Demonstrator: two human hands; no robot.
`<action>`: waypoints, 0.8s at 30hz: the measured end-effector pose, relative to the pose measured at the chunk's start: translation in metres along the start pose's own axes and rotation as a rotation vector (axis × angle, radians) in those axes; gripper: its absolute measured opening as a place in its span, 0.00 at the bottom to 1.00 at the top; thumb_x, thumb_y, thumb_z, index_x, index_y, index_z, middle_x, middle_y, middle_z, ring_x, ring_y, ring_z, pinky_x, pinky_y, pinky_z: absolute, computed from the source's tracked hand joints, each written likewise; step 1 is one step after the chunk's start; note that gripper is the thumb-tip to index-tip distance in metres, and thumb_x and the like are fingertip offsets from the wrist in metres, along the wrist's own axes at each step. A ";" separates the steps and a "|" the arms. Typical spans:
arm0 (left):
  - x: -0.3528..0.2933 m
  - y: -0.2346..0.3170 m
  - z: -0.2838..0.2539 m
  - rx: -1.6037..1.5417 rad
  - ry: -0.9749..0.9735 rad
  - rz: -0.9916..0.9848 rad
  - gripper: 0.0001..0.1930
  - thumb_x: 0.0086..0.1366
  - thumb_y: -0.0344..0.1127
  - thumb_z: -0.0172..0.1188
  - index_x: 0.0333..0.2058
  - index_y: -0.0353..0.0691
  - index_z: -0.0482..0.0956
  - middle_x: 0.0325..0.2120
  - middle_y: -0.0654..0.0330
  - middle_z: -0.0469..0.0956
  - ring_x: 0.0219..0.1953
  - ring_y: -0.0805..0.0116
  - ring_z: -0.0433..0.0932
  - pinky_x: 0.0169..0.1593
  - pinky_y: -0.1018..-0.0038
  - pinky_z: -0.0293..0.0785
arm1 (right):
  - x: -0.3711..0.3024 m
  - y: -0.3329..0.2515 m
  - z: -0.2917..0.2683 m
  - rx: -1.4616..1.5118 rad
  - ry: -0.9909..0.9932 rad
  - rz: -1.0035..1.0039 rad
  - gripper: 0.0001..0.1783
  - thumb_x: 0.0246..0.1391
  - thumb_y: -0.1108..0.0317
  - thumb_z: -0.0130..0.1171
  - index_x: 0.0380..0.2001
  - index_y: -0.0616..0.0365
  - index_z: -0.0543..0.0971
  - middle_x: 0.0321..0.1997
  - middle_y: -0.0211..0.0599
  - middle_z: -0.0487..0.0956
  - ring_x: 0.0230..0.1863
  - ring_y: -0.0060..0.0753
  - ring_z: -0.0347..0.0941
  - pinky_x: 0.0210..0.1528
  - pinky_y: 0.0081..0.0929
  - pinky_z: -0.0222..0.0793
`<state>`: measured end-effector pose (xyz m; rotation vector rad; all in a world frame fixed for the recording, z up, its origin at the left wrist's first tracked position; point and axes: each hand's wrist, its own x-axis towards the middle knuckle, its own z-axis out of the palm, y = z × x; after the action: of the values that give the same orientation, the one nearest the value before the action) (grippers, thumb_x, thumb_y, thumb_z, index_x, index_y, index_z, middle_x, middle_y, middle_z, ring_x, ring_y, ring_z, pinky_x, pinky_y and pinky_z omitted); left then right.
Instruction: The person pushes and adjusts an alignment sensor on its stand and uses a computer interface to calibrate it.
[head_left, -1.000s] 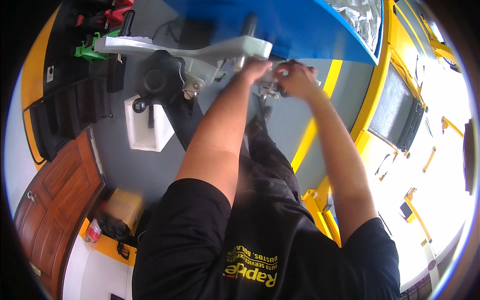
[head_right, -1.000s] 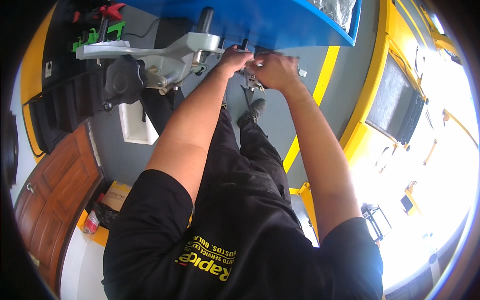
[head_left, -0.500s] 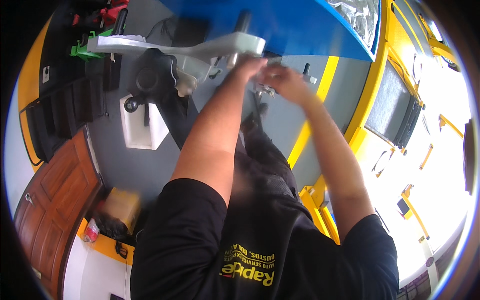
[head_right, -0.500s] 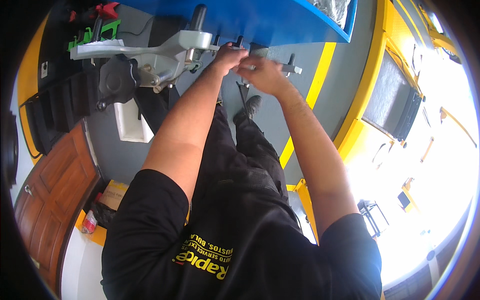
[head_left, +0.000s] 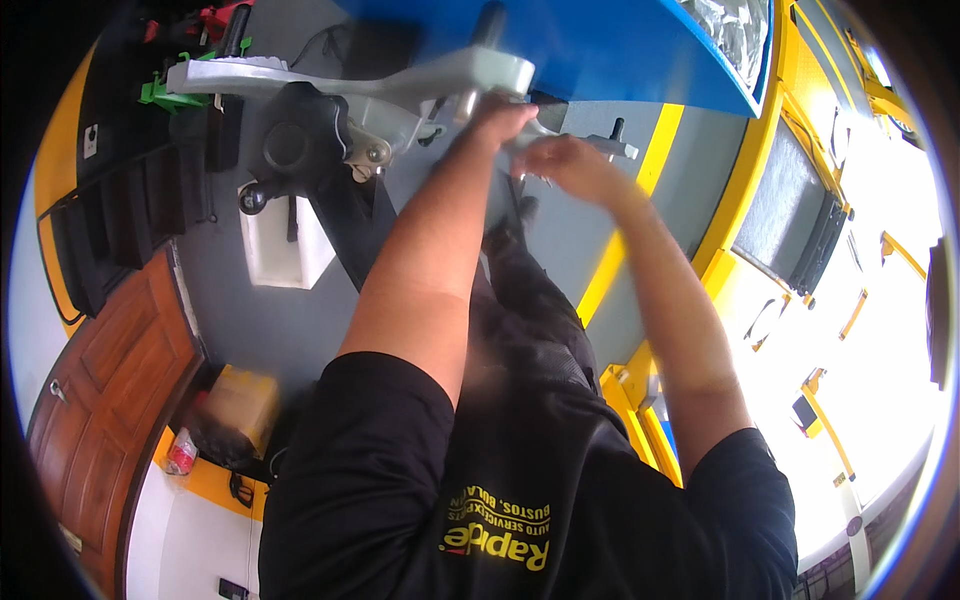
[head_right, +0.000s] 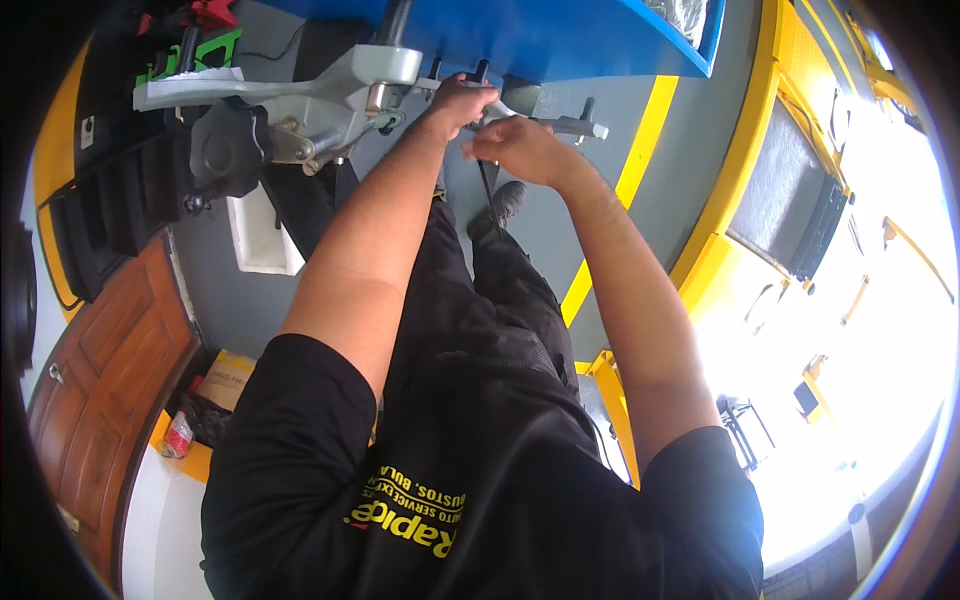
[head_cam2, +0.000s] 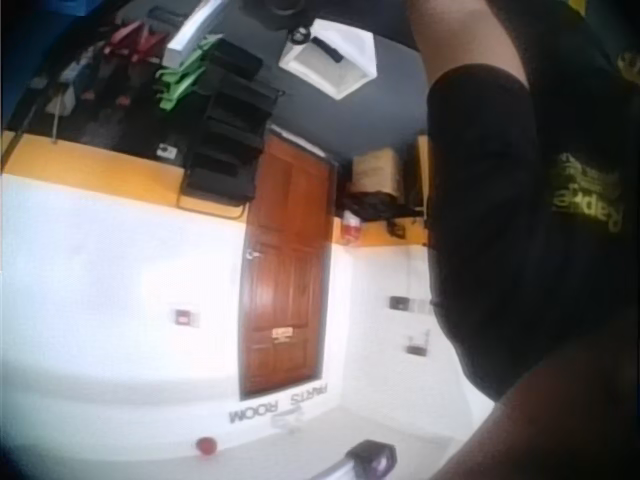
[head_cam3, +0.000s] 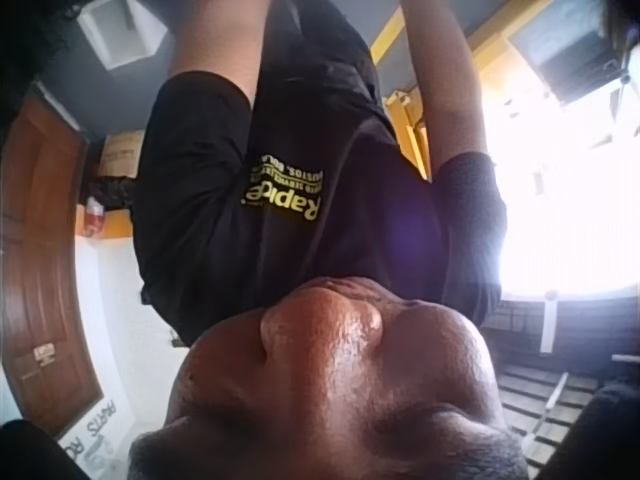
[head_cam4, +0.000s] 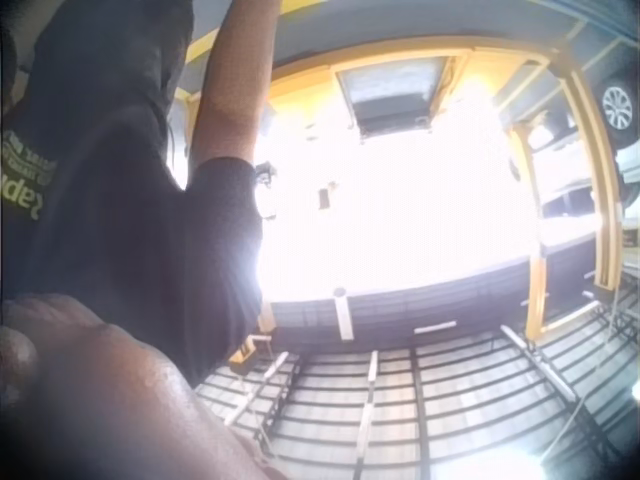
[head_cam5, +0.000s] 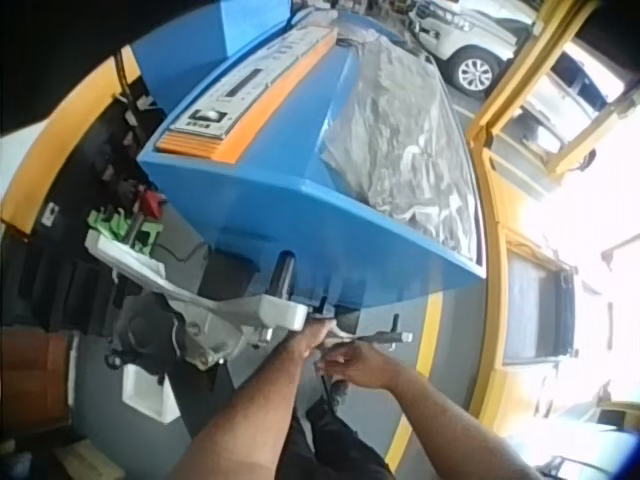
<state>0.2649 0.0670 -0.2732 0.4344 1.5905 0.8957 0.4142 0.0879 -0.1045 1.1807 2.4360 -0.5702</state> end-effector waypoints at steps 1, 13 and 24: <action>-0.001 0.001 -0.002 0.021 0.009 0.014 0.13 0.51 0.36 0.68 0.35 0.41 0.77 0.27 0.64 0.78 0.26 0.71 0.76 0.32 0.73 0.74 | 0.000 0.002 -0.004 0.184 0.016 -0.069 0.25 0.57 0.41 0.52 0.42 0.48 0.85 0.48 0.42 0.81 0.53 0.42 0.77 0.59 0.46 0.65; 0.004 -0.006 -0.002 0.078 0.044 -0.008 0.13 0.52 0.38 0.67 0.35 0.42 0.78 0.28 0.65 0.79 0.31 0.72 0.77 0.35 0.73 0.75 | 0.006 0.005 0.007 0.392 0.147 0.409 0.19 0.54 0.48 0.53 0.40 0.41 0.86 0.48 0.35 0.83 0.55 0.47 0.75 0.60 0.44 0.65; 0.014 -0.015 0.003 0.025 0.043 -0.021 0.13 0.52 0.35 0.67 0.36 0.38 0.77 0.30 0.62 0.80 0.34 0.68 0.80 0.36 0.70 0.77 | 0.017 0.016 0.002 0.493 -0.067 -0.133 0.23 0.58 0.45 0.51 0.47 0.46 0.83 0.49 0.43 0.83 0.50 0.44 0.79 0.58 0.40 0.67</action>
<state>0.2674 0.0681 -0.2932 0.4177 1.6440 0.8751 0.4178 0.1071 -0.1176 1.1492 2.3999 -1.2839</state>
